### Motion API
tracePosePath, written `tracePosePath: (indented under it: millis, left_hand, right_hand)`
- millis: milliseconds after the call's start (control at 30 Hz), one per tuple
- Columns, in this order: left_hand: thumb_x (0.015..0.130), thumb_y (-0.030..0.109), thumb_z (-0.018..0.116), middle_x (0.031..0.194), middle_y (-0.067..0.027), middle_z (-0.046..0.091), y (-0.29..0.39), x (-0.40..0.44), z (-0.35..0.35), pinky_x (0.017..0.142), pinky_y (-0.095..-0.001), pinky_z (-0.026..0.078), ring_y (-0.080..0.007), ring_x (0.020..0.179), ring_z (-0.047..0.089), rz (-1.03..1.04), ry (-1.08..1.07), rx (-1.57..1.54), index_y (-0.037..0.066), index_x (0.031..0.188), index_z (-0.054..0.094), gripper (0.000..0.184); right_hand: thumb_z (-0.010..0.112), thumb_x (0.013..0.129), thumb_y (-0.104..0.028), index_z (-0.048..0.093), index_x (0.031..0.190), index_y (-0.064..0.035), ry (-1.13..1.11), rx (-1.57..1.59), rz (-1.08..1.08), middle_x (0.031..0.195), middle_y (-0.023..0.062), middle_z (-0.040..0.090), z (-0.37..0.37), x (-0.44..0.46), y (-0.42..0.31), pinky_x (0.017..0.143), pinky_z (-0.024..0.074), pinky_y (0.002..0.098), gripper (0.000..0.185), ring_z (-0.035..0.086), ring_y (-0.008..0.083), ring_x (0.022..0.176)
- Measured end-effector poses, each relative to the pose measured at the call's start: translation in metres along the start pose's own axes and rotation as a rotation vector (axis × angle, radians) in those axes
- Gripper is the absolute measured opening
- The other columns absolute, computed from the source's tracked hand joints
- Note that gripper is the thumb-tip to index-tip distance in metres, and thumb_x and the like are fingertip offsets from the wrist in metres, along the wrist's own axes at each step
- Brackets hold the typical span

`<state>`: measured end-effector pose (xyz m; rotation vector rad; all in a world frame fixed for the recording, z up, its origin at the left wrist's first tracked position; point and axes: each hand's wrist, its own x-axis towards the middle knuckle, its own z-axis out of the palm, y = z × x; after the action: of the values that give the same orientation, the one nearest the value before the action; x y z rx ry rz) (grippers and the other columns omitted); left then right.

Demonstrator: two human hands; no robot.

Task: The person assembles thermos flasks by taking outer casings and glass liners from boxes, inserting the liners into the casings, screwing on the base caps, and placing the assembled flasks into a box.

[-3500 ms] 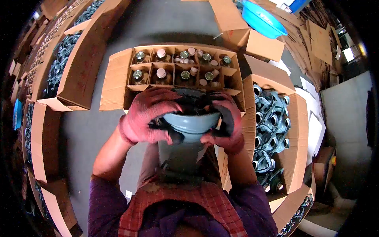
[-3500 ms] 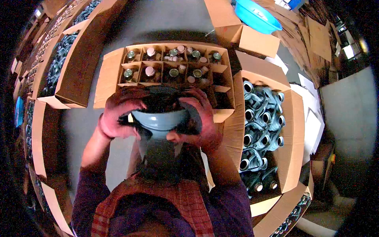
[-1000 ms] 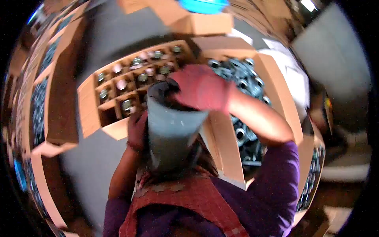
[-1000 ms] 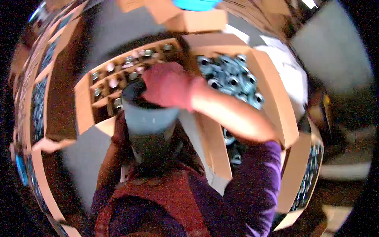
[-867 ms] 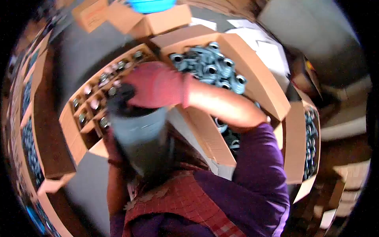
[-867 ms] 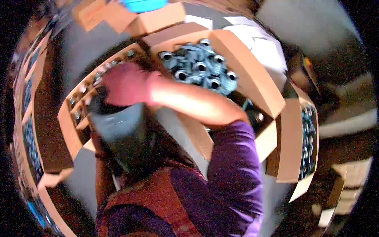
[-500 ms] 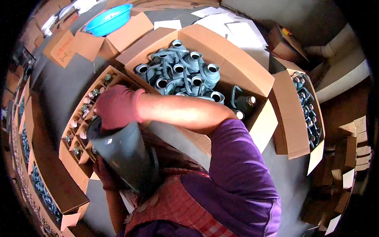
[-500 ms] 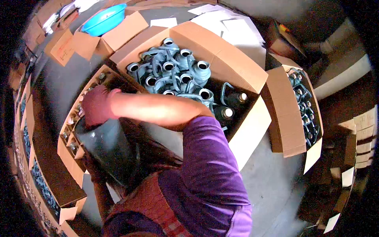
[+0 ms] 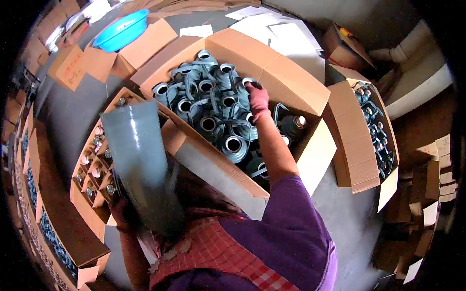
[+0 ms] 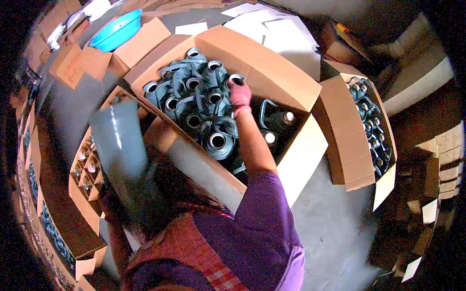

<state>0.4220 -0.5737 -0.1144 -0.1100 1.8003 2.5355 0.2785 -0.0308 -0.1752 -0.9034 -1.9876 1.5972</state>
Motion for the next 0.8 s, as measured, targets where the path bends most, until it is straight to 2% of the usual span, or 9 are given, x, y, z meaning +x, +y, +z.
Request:
tracePosePath:
  millis: [133,233,367,433,467,533,633,667,800]
  left_hand:
    - [0.082,0.022,0.056,0.106,-0.0074,0.059,0.008,0.048,0.046,0.073,-0.0328,0.051,-0.0184,0.090,0.058,-0.132,-0.107,-0.323,0.004,0.109,0.055,0.033]
    - [0.084,0.025,0.054,0.108,-0.0076,0.059,-0.024,0.079,0.083,0.075,-0.0339,0.051,-0.0190,0.092,0.058,-0.288,-0.252,-0.390,0.004,0.111,0.054,0.034]
    - [0.086,0.028,0.051,0.110,-0.0078,0.059,-0.092,0.096,0.175,0.077,-0.0353,0.051,-0.0198,0.094,0.058,-0.590,-0.471,-0.461,0.005,0.113,0.053,0.035]
    - [0.088,0.029,0.049,0.111,-0.0079,0.058,-0.127,0.098,0.234,0.078,-0.0361,0.051,-0.0201,0.095,0.057,-0.742,-0.568,-0.508,0.005,0.114,0.053,0.036]
    - [0.088,0.030,0.049,0.112,-0.0080,0.058,-0.141,0.097,0.258,0.079,-0.0364,0.051,-0.0203,0.096,0.057,-0.800,-0.608,-0.518,0.005,0.115,0.052,0.037]
    - [0.090,0.032,0.047,0.113,-0.0081,0.058,-0.173,0.095,0.311,0.080,-0.0371,0.051,-0.0207,0.097,0.057,-0.927,-0.665,-0.541,0.005,0.116,0.052,0.038]
    - [0.091,0.034,0.045,0.114,-0.0083,0.058,-0.205,0.089,0.352,0.082,-0.0382,0.051,-0.0212,0.099,0.057,-1.055,-0.686,-0.537,0.005,0.118,0.051,0.040]
    - [0.092,0.035,0.044,0.115,-0.0083,0.058,-0.204,0.084,0.358,0.083,-0.0386,0.051,-0.0214,0.100,0.057,-1.077,-0.701,-0.511,0.005,0.118,0.051,0.040]
    - [0.087,0.044,0.053,0.106,-0.0095,0.059,-0.142,0.074,0.378,0.080,-0.0511,0.051,-0.0281,0.093,0.059,-1.072,-0.872,-0.264,0.009,0.116,0.052,0.045]
  right_hand:
    - [0.065,0.077,-0.035,0.058,0.115,-0.0079,-0.135,-0.515,-0.150,0.115,0.0158,0.059,-0.072,-0.004,0.076,0.091,0.0413,0.0351,0.048,0.054,0.0272,0.110]
    - [0.062,0.074,-0.056,0.038,0.135,-0.0181,0.240,-0.999,0.037,0.138,0.0181,0.037,-0.094,-0.052,0.018,0.099,0.0365,0.0440,0.076,0.038,0.0389,0.123]
    - [0.066,0.075,-0.049,0.044,0.131,-0.0116,0.315,-0.683,0.057,0.133,0.0182,0.043,-0.157,-0.041,0.041,0.101,0.0339,0.0374,0.071,0.038,0.0310,0.126]
    - [0.055,0.089,-0.031,0.053,0.124,-0.0055,0.134,0.164,-0.249,0.104,0.0062,0.059,-0.153,-0.032,0.065,0.087,0.0400,0.0254,0.043,0.051,0.0142,0.097]
    - [0.045,0.094,-0.029,0.047,0.129,-0.0042,-0.071,0.323,-0.072,0.108,0.0073,0.059,-0.158,-0.051,0.040,0.091,0.0386,0.0270,0.042,0.052,0.0163,0.101]
    - [0.039,0.095,-0.024,0.037,0.134,-0.0026,-0.278,0.989,-0.249,0.114,0.0093,0.058,-0.139,-0.084,-0.017,0.100,0.0345,0.0323,0.044,0.051,0.0201,0.109]
    - [0.049,0.087,-0.014,0.039,0.132,-0.0019,-0.300,0.775,-0.267,0.118,0.0122,0.056,-0.159,-0.073,-0.017,0.102,0.0351,0.0359,0.048,0.051,0.0235,0.112]
    - [0.056,0.081,-0.004,0.042,0.126,0.0032,-0.081,0.775,-0.219,0.114,0.0133,0.057,-0.165,-0.077,-0.024,0.088,0.0474,0.0341,0.048,0.059,0.0237,0.098]
    - [0.051,0.080,0.004,0.048,0.118,0.0038,0.103,0.785,-0.167,0.102,0.0179,0.062,-0.196,-0.065,-0.073,0.077,0.0535,0.0376,0.038,0.063,0.0289,0.090]
